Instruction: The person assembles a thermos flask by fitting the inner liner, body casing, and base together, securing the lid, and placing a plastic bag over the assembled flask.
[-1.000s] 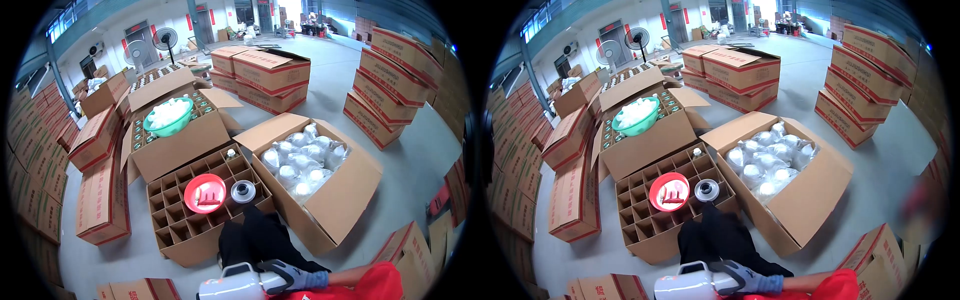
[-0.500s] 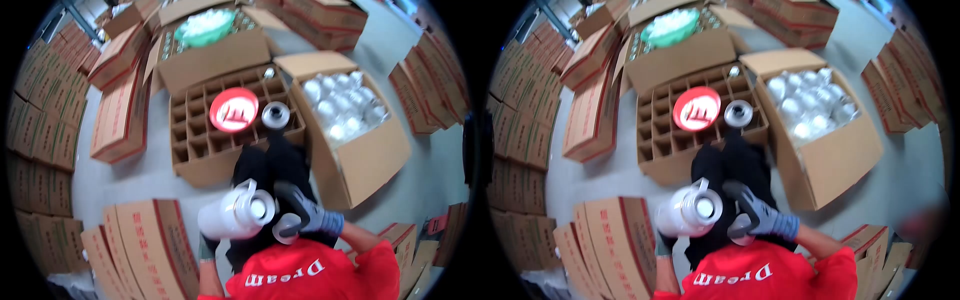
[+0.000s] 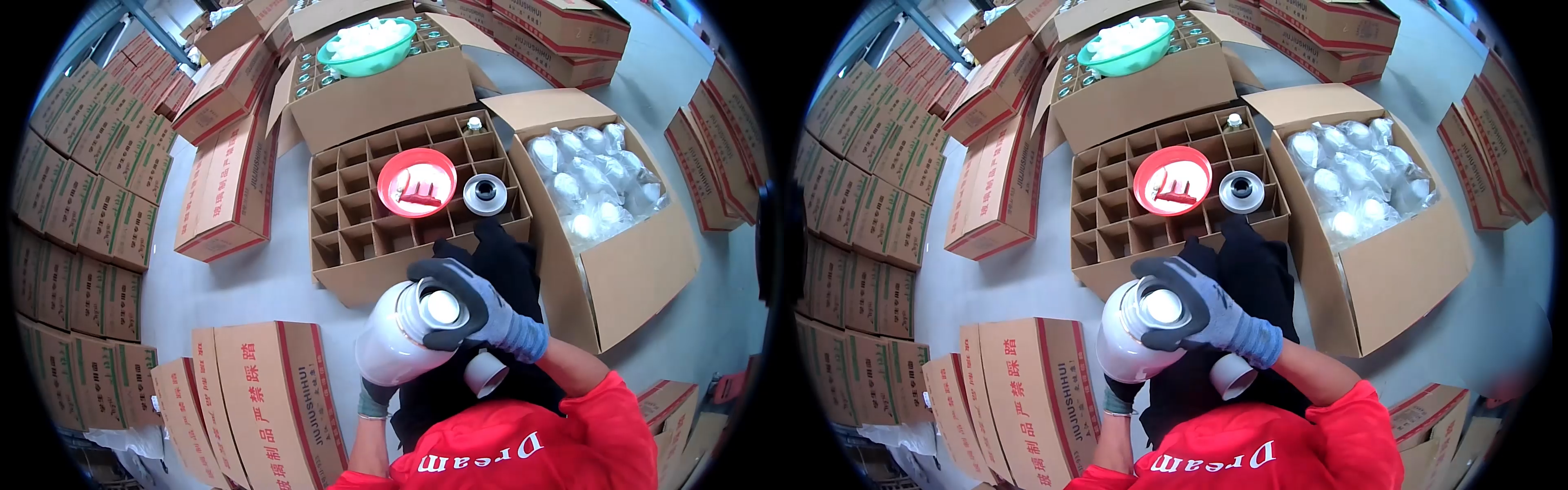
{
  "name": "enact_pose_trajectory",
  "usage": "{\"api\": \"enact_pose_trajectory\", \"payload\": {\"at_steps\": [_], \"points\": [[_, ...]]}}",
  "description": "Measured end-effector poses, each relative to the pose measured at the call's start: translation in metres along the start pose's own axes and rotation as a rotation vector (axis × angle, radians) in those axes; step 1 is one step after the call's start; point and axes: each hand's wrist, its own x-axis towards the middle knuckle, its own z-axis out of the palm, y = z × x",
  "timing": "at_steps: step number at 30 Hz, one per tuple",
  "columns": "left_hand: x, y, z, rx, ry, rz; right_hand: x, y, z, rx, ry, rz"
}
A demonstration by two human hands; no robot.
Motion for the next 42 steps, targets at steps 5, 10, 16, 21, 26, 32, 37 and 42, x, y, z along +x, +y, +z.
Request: {"api": "enact_pose_trajectory", "payload": {"at_steps": [5, 10, 16, 21, 26, 32, 37, 42], "points": [[0.001, -0.002, 0.001, 0.030, 0.014, 0.020, 0.010, -0.001, 0.007, -0.030, -0.070, -0.018], [-0.006, 0.007, -0.020, 0.064, 0.032, 0.022, 0.020, 0.000, 0.009, 0.008, -0.037, -0.059], [-0.005, -0.001, -0.029, 0.051, 0.051, 0.028, 0.011, 0.003, 0.017, 0.008, 0.165, -0.062], [0.000, -0.028, -0.016, -0.044, 0.075, 0.016, 0.005, -0.007, 0.017, -0.072, 0.118, -0.176], [0.001, -0.066, -0.017, -0.094, 0.034, 0.003, -0.012, 0.025, 0.037, -0.092, -0.021, -0.135], [-0.011, -0.091, 0.003, -0.055, 0.015, 0.051, -0.097, 0.043, 0.008, -0.391, -0.369, 0.025], [-0.011, -0.085, 0.024, -0.069, 0.031, 0.033, -0.142, 0.060, 0.008, -0.970, -0.566, -0.139], [-0.001, -0.074, 0.025, -0.022, 0.044, 0.071, -0.125, 0.049, -0.007, -0.906, -0.334, 0.000]]}}
